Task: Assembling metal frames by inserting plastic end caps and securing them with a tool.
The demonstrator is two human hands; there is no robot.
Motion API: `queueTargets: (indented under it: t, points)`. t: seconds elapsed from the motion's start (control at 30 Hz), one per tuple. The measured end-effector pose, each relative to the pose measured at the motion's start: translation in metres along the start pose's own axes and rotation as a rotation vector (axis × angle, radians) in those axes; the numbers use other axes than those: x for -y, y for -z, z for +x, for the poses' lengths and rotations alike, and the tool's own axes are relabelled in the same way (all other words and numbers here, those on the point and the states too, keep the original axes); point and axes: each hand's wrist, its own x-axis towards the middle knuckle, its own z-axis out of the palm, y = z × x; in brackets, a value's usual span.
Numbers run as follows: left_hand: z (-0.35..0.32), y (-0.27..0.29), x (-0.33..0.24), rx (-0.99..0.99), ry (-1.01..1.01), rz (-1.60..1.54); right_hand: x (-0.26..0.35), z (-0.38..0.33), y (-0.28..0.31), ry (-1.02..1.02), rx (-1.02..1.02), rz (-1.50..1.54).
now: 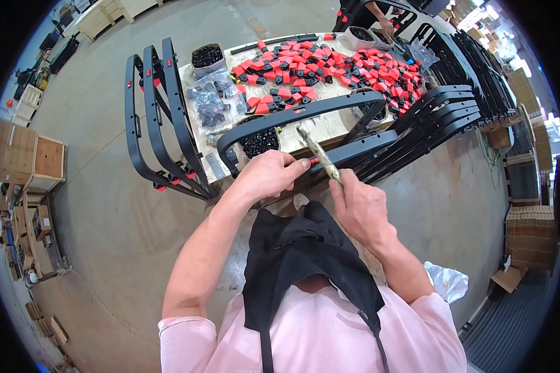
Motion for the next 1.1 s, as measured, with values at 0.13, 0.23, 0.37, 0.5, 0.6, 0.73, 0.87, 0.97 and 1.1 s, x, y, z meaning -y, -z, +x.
queueTargets:
  t: [0.13,0.23,0.37,0.5,0.6,0.73,0.87,0.97,1.1]
  points:
    - [-0.004,-0.002,0.000,-0.020,-0.003,0.006,0.009,0.001,0.007,0.083,-0.211,0.063]
    - [0.004,-0.004,0.007,-0.008,-0.016,0.025,-0.008,0.003,-0.003,0.039,0.053,-0.099]
    - [0.004,-0.005,0.004,-0.028,-0.003,0.028,0.000,0.008,0.011,0.029,-0.096,-0.048]
    - [0.006,-0.004,0.006,-0.010,0.000,-0.001,-0.009,0.004,-0.005,0.114,-0.250,0.061]
    - [0.005,-0.004,0.004,-0.007,-0.008,-0.010,-0.012,0.009,-0.002,0.013,0.017,-0.085]
    - [0.006,-0.004,0.004,0.008,0.004,-0.036,-0.001,0.006,0.001,0.086,-0.239,0.057]
    - [0.007,-0.006,0.008,-0.018,-0.014,0.001,-0.004,0.005,0.000,0.035,-0.004,-0.002]
    - [0.006,-0.006,0.005,-0.015,0.009,-0.011,0.014,0.009,0.017,0.053,-0.251,0.119]
    - [0.002,-0.009,-0.001,-0.016,0.007,0.037,-0.021,0.006,-0.019,0.039,0.043,-0.145]
